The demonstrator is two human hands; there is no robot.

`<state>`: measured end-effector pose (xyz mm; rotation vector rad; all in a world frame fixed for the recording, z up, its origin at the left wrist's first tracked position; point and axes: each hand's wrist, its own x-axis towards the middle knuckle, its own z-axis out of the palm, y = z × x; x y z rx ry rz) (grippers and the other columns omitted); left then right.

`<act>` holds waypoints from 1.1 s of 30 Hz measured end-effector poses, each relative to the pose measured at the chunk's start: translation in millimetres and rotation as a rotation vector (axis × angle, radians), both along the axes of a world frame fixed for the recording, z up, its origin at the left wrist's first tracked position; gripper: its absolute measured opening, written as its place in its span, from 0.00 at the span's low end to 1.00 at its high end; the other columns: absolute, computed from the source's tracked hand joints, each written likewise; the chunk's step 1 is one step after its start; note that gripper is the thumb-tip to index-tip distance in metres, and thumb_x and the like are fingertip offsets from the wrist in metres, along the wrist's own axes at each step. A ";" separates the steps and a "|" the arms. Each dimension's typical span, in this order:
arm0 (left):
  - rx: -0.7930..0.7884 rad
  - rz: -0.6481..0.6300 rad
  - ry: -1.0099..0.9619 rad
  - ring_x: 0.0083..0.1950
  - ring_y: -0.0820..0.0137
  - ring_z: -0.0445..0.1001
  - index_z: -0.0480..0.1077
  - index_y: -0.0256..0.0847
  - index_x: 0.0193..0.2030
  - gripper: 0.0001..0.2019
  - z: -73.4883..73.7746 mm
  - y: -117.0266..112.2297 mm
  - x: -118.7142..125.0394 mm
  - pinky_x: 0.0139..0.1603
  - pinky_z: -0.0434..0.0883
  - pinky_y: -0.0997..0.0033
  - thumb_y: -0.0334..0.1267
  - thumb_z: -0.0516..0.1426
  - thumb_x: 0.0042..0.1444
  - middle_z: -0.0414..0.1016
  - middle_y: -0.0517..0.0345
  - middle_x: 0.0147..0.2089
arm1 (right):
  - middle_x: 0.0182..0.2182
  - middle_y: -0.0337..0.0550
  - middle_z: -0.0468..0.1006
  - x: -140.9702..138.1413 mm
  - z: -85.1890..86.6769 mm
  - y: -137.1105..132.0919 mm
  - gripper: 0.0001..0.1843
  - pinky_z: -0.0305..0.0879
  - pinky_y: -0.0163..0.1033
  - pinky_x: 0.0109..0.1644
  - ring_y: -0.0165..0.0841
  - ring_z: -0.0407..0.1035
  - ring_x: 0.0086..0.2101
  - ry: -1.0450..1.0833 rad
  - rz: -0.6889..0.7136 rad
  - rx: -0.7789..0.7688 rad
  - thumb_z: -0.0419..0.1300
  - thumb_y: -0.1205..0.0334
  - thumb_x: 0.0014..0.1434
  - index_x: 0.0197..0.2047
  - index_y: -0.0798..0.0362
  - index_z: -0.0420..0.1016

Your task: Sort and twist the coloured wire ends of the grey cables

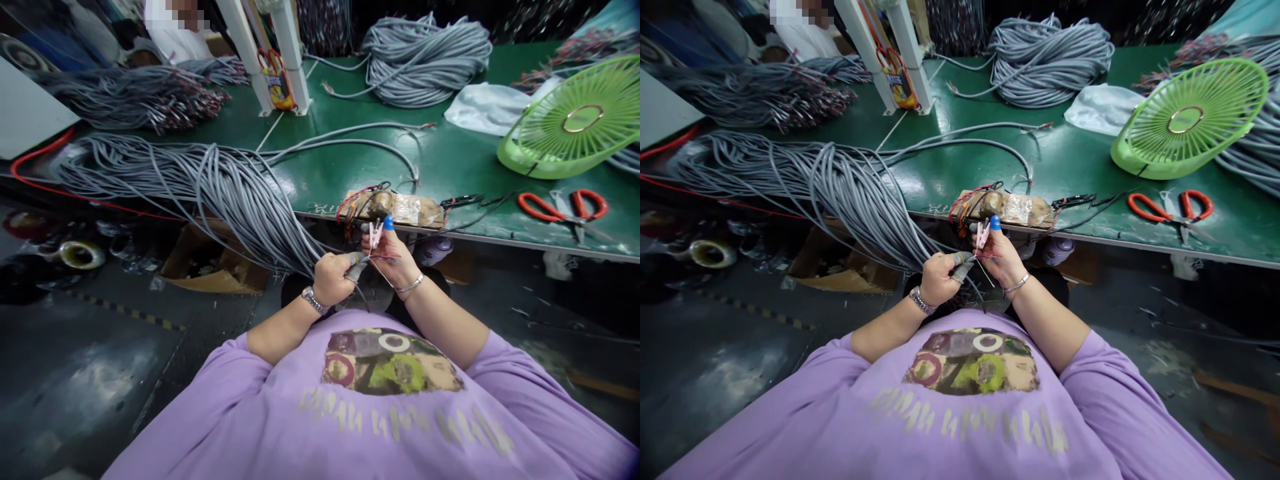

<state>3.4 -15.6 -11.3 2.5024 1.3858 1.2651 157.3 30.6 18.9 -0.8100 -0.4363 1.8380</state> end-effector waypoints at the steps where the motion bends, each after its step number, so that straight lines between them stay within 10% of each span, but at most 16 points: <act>1: 0.002 -0.005 -0.003 0.28 0.70 0.75 0.77 0.39 0.34 0.11 0.8 0.4 -0.1 0.34 0.67 0.69 0.42 0.56 0.60 0.79 0.54 0.27 | 0.20 0.36 0.70 -0.4 0.3 0.9 0.27 0.59 0.31 0.22 0.25 0.60 0.20 -0.002 -0.025 -0.015 0.63 0.34 0.53 0.28 0.52 0.68; 26: 0.134 -0.248 -0.083 0.35 0.71 0.75 0.72 0.39 0.50 0.11 6.8 -30.3 -33.6 0.39 0.70 0.68 0.36 0.58 0.60 0.77 0.55 0.35 | 0.24 0.37 0.74 21.9 -21.7 -3.4 0.29 0.60 0.31 0.24 0.26 0.64 0.22 -0.016 0.112 -0.019 0.55 0.30 0.57 0.31 0.51 0.71; 33: 0.003 -0.281 -0.100 0.32 0.73 0.70 0.71 0.37 0.38 0.07 21.3 -10.3 -32.5 0.34 0.68 0.72 0.38 0.54 0.64 0.72 0.56 0.31 | 0.27 0.40 0.78 22.0 -9.1 -1.1 0.28 0.63 0.32 0.25 0.27 0.67 0.24 -0.106 0.154 0.021 0.55 0.34 0.59 0.34 0.53 0.74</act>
